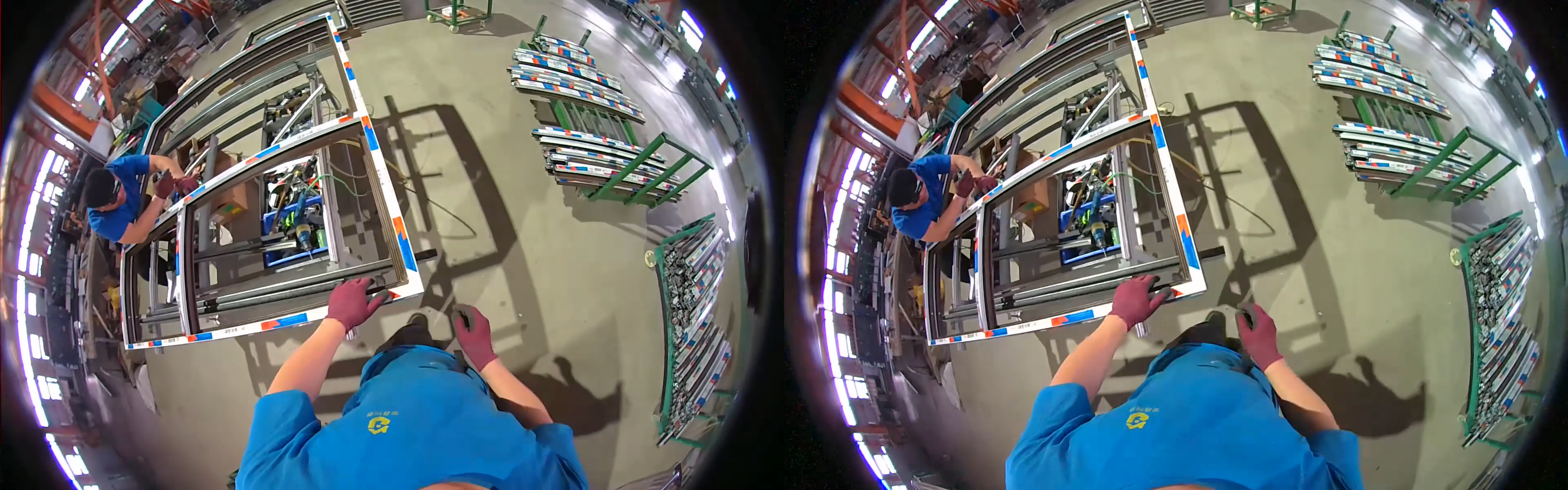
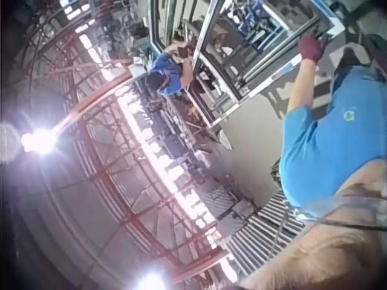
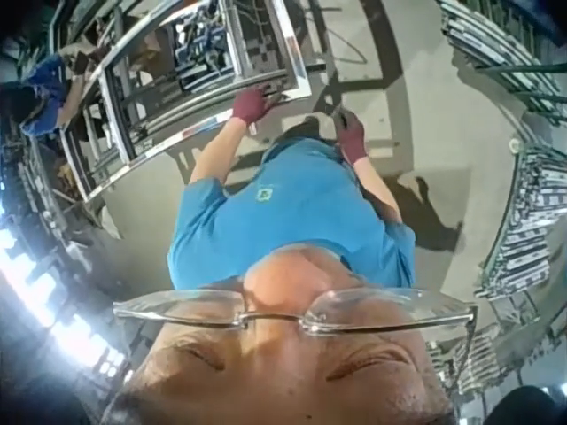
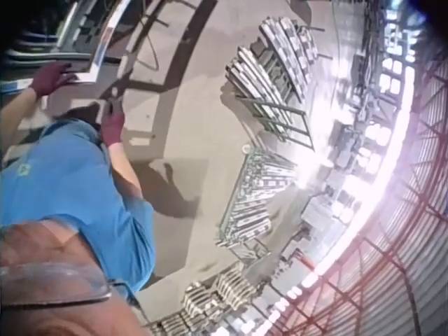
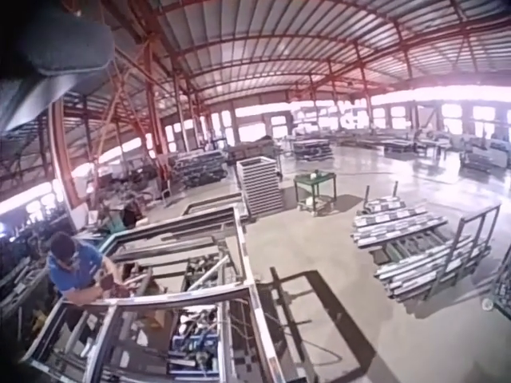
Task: The recorder is assembling and securing components of large industrial window or door frames using power tools and hand tools.
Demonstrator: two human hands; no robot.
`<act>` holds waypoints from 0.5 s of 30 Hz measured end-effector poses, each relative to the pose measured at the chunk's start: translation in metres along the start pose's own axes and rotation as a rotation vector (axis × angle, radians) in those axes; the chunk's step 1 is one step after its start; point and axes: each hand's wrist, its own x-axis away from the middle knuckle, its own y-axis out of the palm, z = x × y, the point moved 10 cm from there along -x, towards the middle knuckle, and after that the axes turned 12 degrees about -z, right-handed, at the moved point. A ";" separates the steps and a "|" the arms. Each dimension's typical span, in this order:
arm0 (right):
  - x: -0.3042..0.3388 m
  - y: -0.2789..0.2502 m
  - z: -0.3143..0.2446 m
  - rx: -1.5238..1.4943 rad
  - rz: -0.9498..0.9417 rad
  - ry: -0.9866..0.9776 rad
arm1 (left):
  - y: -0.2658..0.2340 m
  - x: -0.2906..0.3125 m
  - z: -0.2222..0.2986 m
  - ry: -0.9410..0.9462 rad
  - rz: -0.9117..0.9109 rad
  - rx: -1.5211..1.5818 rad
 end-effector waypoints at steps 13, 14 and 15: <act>-0.102 -0.119 0.109 0.153 -0.217 0.219 | 0.004 -0.011 -0.013 -0.163 -0.123 0.101; -0.111 -0.134 0.118 0.158 -0.238 0.225 | 0.012 -0.019 -0.018 -0.178 -0.130 0.115; -0.125 -0.148 0.125 0.212 -0.263 0.195 | 0.006 -0.030 -0.040 -0.293 0.028 0.448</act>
